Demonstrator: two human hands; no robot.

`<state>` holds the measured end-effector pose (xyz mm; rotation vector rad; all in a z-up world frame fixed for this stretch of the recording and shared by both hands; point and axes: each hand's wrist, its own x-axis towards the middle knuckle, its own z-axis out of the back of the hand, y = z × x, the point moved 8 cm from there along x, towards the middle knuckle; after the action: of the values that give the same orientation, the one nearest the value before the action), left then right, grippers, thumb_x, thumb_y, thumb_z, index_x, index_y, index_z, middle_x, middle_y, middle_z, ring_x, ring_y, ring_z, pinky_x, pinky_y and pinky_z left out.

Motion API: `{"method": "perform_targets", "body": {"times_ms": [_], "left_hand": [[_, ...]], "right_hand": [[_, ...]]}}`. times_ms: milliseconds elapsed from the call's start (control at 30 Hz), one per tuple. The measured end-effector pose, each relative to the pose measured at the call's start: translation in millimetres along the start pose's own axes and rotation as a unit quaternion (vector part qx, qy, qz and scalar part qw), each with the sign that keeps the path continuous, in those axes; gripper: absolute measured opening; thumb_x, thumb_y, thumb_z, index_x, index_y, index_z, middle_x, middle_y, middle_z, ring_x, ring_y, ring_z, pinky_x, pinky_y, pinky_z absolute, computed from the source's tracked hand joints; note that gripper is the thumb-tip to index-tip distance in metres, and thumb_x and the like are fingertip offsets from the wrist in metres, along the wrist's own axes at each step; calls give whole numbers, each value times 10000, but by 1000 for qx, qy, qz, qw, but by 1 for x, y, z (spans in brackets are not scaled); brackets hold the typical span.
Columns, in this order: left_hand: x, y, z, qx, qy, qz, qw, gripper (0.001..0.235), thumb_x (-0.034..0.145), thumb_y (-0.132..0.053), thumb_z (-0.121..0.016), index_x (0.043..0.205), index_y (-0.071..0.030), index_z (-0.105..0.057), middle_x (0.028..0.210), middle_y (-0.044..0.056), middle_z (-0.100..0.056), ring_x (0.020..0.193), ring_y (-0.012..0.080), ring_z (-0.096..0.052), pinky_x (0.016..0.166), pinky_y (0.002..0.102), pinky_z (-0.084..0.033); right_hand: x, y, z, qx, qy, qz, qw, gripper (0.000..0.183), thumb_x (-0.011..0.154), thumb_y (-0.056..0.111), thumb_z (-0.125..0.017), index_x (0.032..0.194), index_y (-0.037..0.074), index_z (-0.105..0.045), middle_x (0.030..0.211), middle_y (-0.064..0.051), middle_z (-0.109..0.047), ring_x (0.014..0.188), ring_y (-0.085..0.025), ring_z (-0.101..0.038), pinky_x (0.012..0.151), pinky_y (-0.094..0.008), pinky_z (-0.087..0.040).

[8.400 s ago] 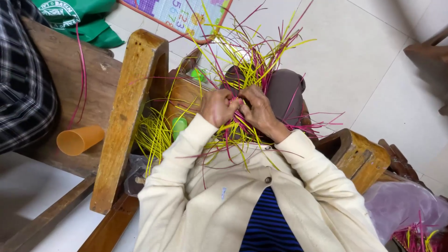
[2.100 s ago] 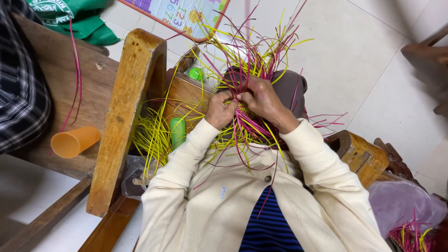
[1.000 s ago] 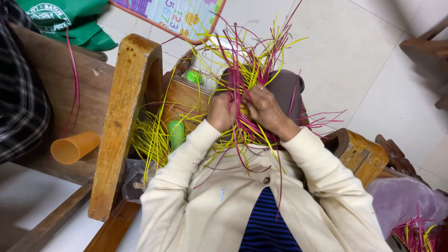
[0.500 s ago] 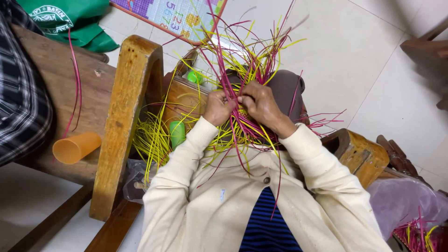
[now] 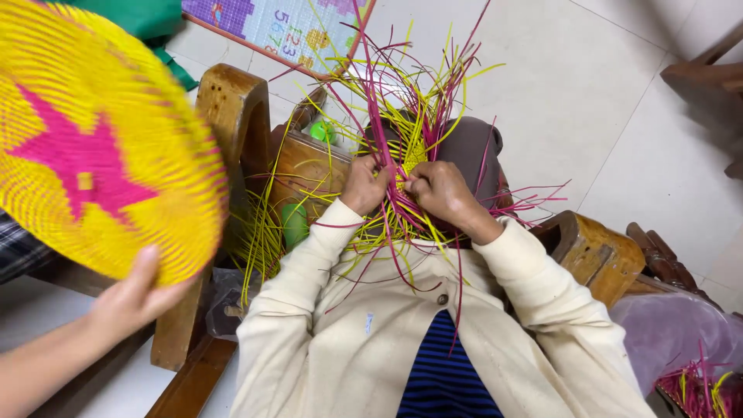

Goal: A person is weaving a circular mat using colorful plastic strands, incorporating yellow, pink, and green materials.

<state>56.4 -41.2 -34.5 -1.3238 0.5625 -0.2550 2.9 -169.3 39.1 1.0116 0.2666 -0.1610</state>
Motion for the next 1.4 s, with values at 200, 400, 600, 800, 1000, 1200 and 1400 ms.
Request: {"method": "perform_targets", "body": {"times_ms": [200, 400, 600, 800, 1000, 1200, 1400], "left_hand": [[-21, -54, -3, 228, -42, -154, 961, 165, 802, -145, -625, 693, -23, -644, 609, 199, -605, 634, 435, -620, 567, 478, -499], [-2, -4, 4, 95, -37, 9, 995, 177, 790, -205, -609, 684, -74, -664, 612, 137, -629, 633, 310, -632, 580, 411, -477], [-3, -20, -3, 79, -12, 48, 996, 161, 808, -258, -653, 731, -137, -726, 644, 111, -665, 678, 286, -675, 578, 350, -504], [8, 16, -6, 51, -19, 106, 993, 113, 750, -258, -666, 693, -169, -704, 594, 13, -650, 597, 182, -634, 573, 315, -497], [-1, -10, -1, 63, -11, 125, 990, 144, 724, -271, -678, 664, -143, -708, 571, 42, -633, 583, 225, -646, 578, 321, -500], [10, 49, -15, -1, -44, 125, 991, 102, 738, -194, -685, 664, -124, -698, 587, 51, -646, 575, 177, -631, 560, 302, -498], [1, 24, -11, -40, -31, 98, 994, 111, 747, -159, -670, 672, -78, -682, 603, 43, -622, 598, 129, -556, 550, 280, -462]], "right_hand": [[31, -10, -2, 440, -59, -160, 882, 75, 803, 75, -668, 755, 20, -654, 539, -19, -591, 449, -54, -571, 420, -138, -477], [34, 72, 67, 622, -67, 1, 780, 73, 853, 74, -620, 857, 2, -607, 547, -121, -511, 445, -155, -521, 430, -231, -437], [25, -28, 11, 446, -121, -39, 886, 85, 876, 77, -653, 817, 19, -632, 643, -95, -634, 594, -152, -623, 565, -238, -488], [-21, 7, -45, 176, 46, 160, 970, 219, 654, 168, -873, 760, 74, -706, 669, -82, -599, 689, -217, -594, 692, -345, -470], [-35, 27, -60, 26, 139, 214, 966, 144, 715, 117, -748, 754, 17, -652, 691, -178, -620, 714, -411, -591, 670, -471, -487], [-16, 34, -25, 110, 32, 94, 989, 51, 744, 78, -739, 746, 71, -688, 647, -106, -641, 641, -207, -610, 622, -352, -492], [-4, -25, -8, 155, -141, -10, 978, 189, 721, 5, -789, 861, 20, -663, 719, -77, -622, 674, -145, -606, 597, -273, -508]]}}
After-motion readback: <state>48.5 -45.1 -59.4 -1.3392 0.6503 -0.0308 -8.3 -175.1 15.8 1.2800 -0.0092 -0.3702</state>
